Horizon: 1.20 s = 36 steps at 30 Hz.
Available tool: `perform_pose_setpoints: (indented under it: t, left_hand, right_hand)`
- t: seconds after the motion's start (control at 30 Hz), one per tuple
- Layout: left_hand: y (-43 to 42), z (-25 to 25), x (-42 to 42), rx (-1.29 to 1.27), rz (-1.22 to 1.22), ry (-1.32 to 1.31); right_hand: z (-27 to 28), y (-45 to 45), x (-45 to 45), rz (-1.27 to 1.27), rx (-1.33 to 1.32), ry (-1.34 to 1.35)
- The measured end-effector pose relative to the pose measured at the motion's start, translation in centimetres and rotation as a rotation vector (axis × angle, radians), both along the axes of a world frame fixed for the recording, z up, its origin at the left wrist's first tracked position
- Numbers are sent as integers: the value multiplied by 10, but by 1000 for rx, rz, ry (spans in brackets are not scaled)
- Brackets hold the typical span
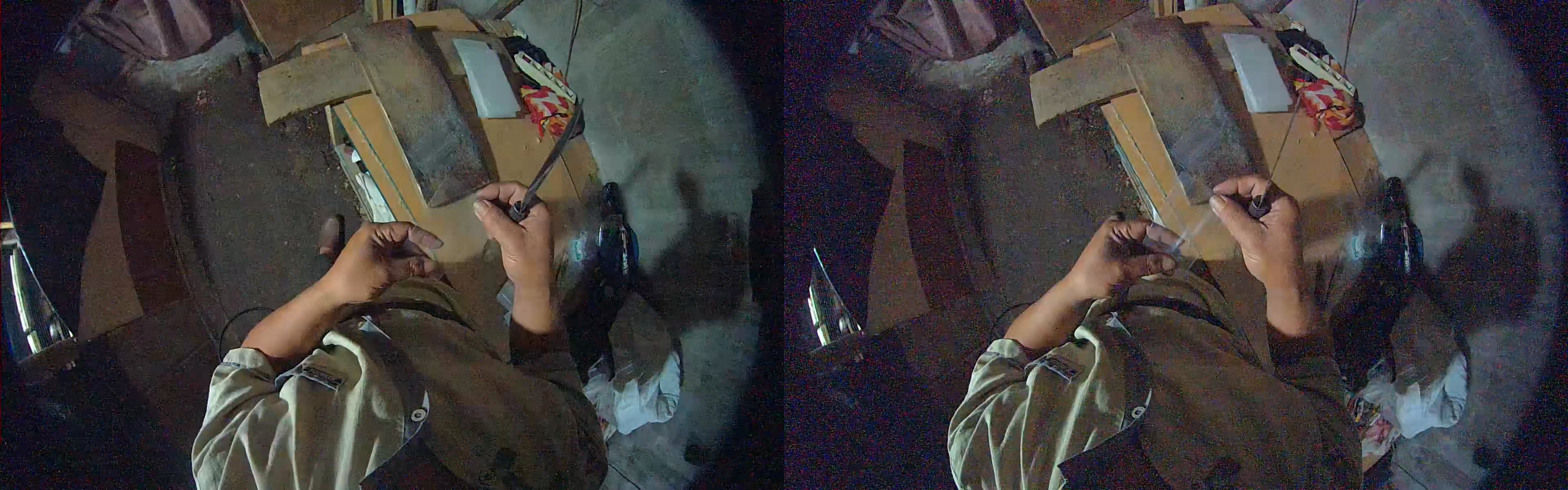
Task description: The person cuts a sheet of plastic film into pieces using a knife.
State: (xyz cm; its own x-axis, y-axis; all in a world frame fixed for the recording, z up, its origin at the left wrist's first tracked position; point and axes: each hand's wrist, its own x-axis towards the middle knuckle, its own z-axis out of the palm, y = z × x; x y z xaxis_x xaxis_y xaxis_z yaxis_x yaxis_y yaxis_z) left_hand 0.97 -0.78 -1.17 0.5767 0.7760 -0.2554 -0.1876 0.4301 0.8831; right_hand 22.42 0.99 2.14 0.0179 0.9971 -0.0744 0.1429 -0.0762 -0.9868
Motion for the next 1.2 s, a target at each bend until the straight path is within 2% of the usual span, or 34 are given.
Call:
perform_pose_setpoints:
  t: [0.2,0.37,0.4,0.43,0.5,0.6,0.77,0.83,0.93,0.97,1.03,1.07,1.13,1.2]
  left_hand:
    - [4,-8,-1,40,32,24]
    - [10,-9,6,16,10,-7]
    - [11,-13,8,17,10,-6]
    - [12,-17,10,-4,107,-68]
    - [15,-18,14,-21,205,-129]
    - [18,-16,21,-98,437,-278]
    - [18,-22,19,-194,443,-200]
    - [18,-23,16,-115,472,-253]
    - [16,-23,11,-156,441,-172]
    - [16,-26,11,-161,428,-161]
    - [14,-26,13,-138,459,-158]
    - [14,-23,14,-163,478,-174]
    - [13,-21,16,-189,498,-190]
    - [13,-21,17,-148,507,-212]
  right_hand:
    - [1,2,-2,-25,-44,-32]
    - [-3,3,-9,109,-44,32]
    - [1,1,-11,69,-126,45]
    - [-3,0,-16,69,-125,47]
    - [-17,-5,-26,-42,27,303]
    - [-33,-18,-32,53,-27,230]
    - [-37,-24,-33,106,-199,94]
    - [-33,-19,-24,126,-140,84]
    - [-31,-15,-9,-9,-154,209]
    - [-32,-11,-8,-40,-74,142]
    - [-27,-11,-11,-18,-44,269]
    - [-27,-12,-12,-18,-43,269]
    - [-28,-15,-14,8,-122,99]
    - [-33,-15,-15,-7,-120,163]
